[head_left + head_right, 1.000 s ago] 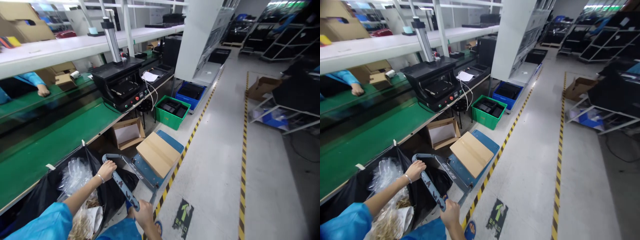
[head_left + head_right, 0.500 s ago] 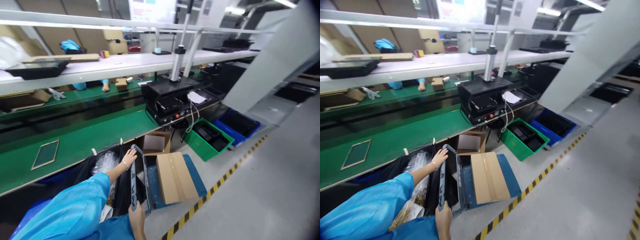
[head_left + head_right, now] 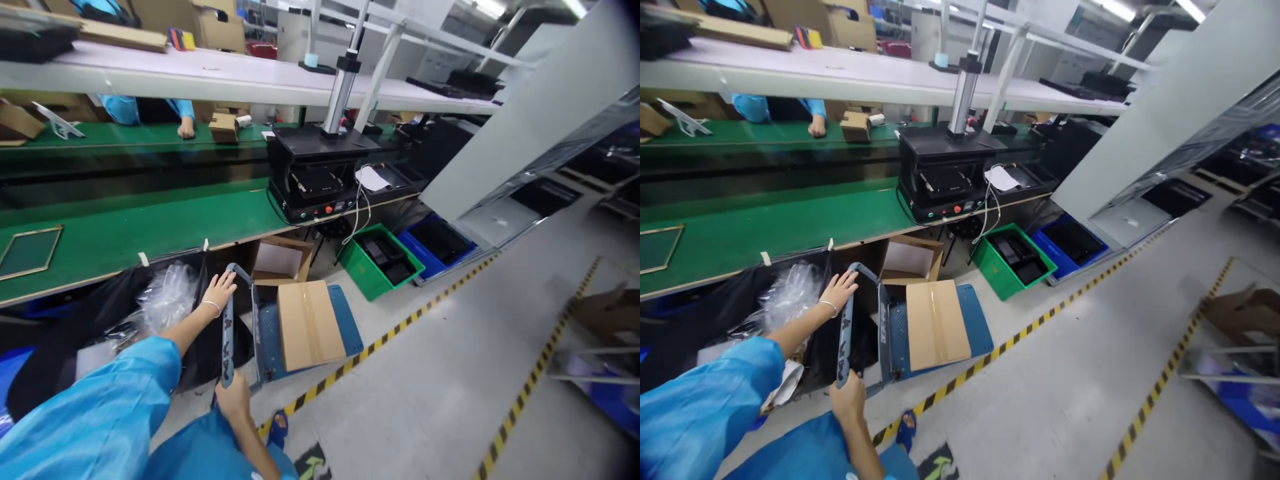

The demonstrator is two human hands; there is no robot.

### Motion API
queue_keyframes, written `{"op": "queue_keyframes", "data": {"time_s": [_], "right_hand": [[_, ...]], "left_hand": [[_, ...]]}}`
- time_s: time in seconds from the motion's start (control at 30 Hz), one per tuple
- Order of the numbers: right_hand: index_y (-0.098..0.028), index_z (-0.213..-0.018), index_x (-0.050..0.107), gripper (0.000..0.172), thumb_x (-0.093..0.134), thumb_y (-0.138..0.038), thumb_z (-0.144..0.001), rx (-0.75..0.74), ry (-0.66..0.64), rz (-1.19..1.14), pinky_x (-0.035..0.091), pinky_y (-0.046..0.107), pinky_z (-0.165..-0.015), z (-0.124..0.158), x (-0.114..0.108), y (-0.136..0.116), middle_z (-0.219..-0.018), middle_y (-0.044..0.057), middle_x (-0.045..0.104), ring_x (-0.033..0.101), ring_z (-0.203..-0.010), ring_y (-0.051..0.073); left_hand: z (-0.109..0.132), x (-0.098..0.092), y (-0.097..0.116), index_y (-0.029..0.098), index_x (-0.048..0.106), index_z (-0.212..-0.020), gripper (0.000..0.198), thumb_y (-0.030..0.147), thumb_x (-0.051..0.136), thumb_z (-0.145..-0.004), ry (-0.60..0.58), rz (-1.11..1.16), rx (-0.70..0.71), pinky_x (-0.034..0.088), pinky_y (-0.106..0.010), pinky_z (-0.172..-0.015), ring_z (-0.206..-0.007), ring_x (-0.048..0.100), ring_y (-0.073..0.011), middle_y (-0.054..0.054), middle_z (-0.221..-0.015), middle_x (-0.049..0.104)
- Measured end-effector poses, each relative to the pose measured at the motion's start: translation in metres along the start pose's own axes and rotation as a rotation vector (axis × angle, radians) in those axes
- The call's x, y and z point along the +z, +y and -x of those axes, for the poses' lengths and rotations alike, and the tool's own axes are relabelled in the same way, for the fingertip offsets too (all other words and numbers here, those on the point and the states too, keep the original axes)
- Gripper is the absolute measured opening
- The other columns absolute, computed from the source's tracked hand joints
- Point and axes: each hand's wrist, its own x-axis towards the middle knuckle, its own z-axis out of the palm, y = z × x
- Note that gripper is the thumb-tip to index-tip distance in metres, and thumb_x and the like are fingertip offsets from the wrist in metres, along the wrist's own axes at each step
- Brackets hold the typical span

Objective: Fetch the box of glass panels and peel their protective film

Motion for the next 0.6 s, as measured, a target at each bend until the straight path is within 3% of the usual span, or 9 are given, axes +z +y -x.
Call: {"op": "queue_keyframes", "data": {"time_s": [0.13,0.23,0.4,0.5,0.6], "right_hand": [[-0.018,-0.089,0.067,0.019,0.054,-0.019,-0.075,0.014,-0.039,-0.011,0.046,0.025,-0.067,0.027,-0.035,0.034,-0.086,0.008,0.072,0.068,-0.082,0.021],[-0.019,-0.087,0.068,0.019,0.056,-0.020,-0.073,0.010,-0.070,-0.011,0.045,0.025,-0.066,0.048,-0.051,0.054,-0.086,0.008,0.073,0.067,-0.082,0.022],[-0.021,-0.087,0.068,0.019,0.057,-0.022,-0.071,-0.033,-0.115,-0.019,0.043,0.026,-0.066,0.086,-0.051,0.076,-0.085,0.006,0.073,0.067,-0.081,0.022],[-0.022,-0.085,0.068,0.020,0.059,-0.023,-0.067,-0.055,-0.153,-0.009,0.043,0.026,-0.065,0.116,-0.049,0.093,-0.083,0.005,0.073,0.067,-0.079,0.022],[-0.022,-0.084,0.069,0.019,0.058,-0.023,-0.067,-0.079,-0.173,0.027,0.043,0.026,-0.065,0.149,-0.057,0.121,-0.082,0.005,0.073,0.067,-0.078,0.022]], "left_hand": [[0.022,-0.002,0.045,0.018,0.064,-0.107,0.041,0.000,0.036,-0.083,0.006,-0.017,-0.057,0.020,-0.058,-0.110,-0.143,0.022,-0.0288,-0.013,-0.148,0.039],[0.040,-0.005,0.066,0.017,0.064,-0.106,0.041,0.000,0.035,-0.083,-0.013,-0.048,-0.080,0.020,-0.058,-0.109,-0.141,0.025,-0.0299,-0.015,-0.146,0.043],[0.084,-0.010,0.078,0.015,0.065,-0.103,0.039,0.000,0.035,-0.083,-0.050,-0.111,-0.068,0.021,-0.056,-0.109,-0.139,0.030,-0.0318,-0.016,-0.139,0.049],[0.122,-0.011,0.086,0.016,0.066,-0.099,0.037,0.000,0.037,-0.082,-0.079,-0.126,-0.065,0.024,-0.056,-0.107,-0.136,0.036,-0.0322,-0.017,-0.131,0.055],[0.163,-0.009,0.108,0.015,0.067,-0.097,0.036,0.001,0.038,-0.082,-0.096,-0.120,-0.062,0.025,-0.054,-0.108,-0.134,0.037,-0.0320,-0.017,-0.127,0.058]]}}
